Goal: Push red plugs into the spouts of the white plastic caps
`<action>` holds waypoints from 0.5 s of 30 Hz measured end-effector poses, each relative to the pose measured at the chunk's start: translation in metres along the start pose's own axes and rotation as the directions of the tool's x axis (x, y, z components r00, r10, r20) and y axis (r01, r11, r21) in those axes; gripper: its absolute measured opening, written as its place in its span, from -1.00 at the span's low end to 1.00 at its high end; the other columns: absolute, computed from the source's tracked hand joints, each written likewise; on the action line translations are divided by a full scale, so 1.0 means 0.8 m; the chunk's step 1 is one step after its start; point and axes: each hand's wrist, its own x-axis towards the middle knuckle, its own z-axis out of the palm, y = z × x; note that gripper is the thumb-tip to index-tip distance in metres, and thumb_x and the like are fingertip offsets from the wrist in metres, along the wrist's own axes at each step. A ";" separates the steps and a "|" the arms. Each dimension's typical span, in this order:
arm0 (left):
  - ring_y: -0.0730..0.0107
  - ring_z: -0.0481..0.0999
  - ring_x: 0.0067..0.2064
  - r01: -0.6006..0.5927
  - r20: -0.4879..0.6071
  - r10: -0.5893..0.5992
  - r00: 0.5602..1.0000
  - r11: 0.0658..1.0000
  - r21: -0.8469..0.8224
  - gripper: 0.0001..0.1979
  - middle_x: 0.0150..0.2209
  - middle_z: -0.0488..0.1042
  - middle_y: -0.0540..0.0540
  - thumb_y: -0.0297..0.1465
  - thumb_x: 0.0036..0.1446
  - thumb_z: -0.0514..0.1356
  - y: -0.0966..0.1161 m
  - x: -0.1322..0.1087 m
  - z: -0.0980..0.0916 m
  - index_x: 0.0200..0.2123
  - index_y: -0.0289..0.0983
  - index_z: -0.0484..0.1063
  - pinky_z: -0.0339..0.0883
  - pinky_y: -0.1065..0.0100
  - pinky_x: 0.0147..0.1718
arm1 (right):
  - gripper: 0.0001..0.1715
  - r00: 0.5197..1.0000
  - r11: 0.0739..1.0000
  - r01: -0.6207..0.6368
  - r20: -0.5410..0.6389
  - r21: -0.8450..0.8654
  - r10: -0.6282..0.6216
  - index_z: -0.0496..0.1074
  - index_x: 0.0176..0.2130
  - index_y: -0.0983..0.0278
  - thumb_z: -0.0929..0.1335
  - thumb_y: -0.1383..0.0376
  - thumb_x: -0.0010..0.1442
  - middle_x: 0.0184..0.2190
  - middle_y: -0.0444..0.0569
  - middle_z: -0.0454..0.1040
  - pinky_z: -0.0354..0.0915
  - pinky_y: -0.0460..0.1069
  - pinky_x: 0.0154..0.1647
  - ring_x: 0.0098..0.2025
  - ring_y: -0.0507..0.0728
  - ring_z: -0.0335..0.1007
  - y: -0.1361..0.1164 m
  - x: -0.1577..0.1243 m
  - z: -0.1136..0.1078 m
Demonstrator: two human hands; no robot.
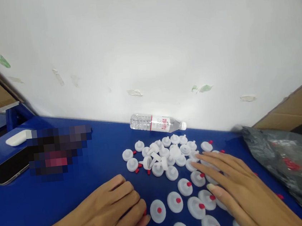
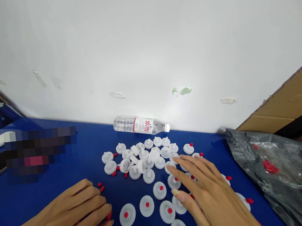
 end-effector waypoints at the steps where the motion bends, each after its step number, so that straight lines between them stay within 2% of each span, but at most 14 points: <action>1: 0.33 0.42 -0.40 0.002 -0.010 -0.002 1.000 1.000 0.014 -0.95 -0.41 0.51 -0.05 -0.53 0.28 0.23 -0.001 -0.001 0.000 -0.20 -0.35 0.50 0.22 0.22 -0.37 | -0.42 1.000 1.000 0.008 0.029 -0.019 -0.007 0.23 0.37 0.16 0.24 0.16 0.43 0.30 -0.10 0.40 0.35 0.30 0.17 0.29 0.28 0.34 -0.001 -0.001 0.004; 4: 0.31 0.50 -0.31 -0.004 -0.012 0.005 1.000 1.000 0.012 -0.87 -0.31 0.57 -0.10 -0.56 0.30 0.21 -0.002 -0.008 0.000 -0.10 -0.37 0.51 0.28 0.23 -0.28 | -0.36 0.997 0.999 0.007 0.080 -0.049 -0.003 0.16 0.41 0.16 0.25 0.14 0.42 0.32 -0.13 0.37 0.34 0.36 0.19 0.35 0.31 0.27 0.000 -0.006 0.013; 8: 0.20 0.54 -0.12 0.012 -0.034 -0.012 0.999 1.000 0.006 -0.80 -0.07 0.62 -0.20 -0.60 0.34 0.15 0.000 -0.018 0.001 -0.05 -0.40 0.54 0.28 0.14 -0.09 | -0.39 0.998 0.999 0.022 0.065 -0.026 -0.021 0.21 0.38 0.17 0.26 0.16 0.42 0.27 -0.15 0.43 0.24 0.34 0.27 0.35 0.29 0.26 0.005 -0.006 0.008; 10: 0.14 0.53 0.01 0.022 -0.056 -0.021 0.998 1.000 0.006 -0.79 0.02 0.60 -0.23 -0.61 0.35 0.15 0.001 -0.021 0.002 -0.04 -0.41 0.55 0.26 0.10 0.02 | -0.44 1.000 0.999 0.030 0.004 0.011 -0.030 0.26 0.34 0.18 0.27 0.19 0.41 0.22 -0.14 0.48 0.14 0.30 0.34 0.31 0.25 0.32 0.008 -0.004 -0.001; 12: 0.12 0.51 0.07 0.010 -0.067 -0.011 0.998 1.000 -0.010 -0.78 0.05 0.59 -0.25 -0.62 0.34 0.15 0.003 -0.022 0.002 -0.02 -0.43 0.54 0.26 0.09 0.08 | -0.51 0.995 0.997 0.008 -0.104 0.075 0.000 0.34 0.27 0.19 0.30 0.23 0.39 0.16 -0.10 0.53 0.09 0.26 0.38 0.24 0.22 0.40 0.009 -0.002 -0.011; 15: 0.17 0.54 0.05 0.002 -0.067 -0.002 0.998 1.000 -0.013 -0.77 0.02 0.60 -0.25 -0.63 0.34 0.14 0.005 -0.018 0.001 -0.01 -0.44 0.54 0.33 0.13 0.04 | -0.58 0.953 0.982 -0.043 -0.287 0.184 0.096 0.46 0.13 0.19 0.43 0.30 0.28 0.01 -0.06 0.61 0.23 0.25 0.32 0.10 0.23 0.51 0.000 -0.002 -0.021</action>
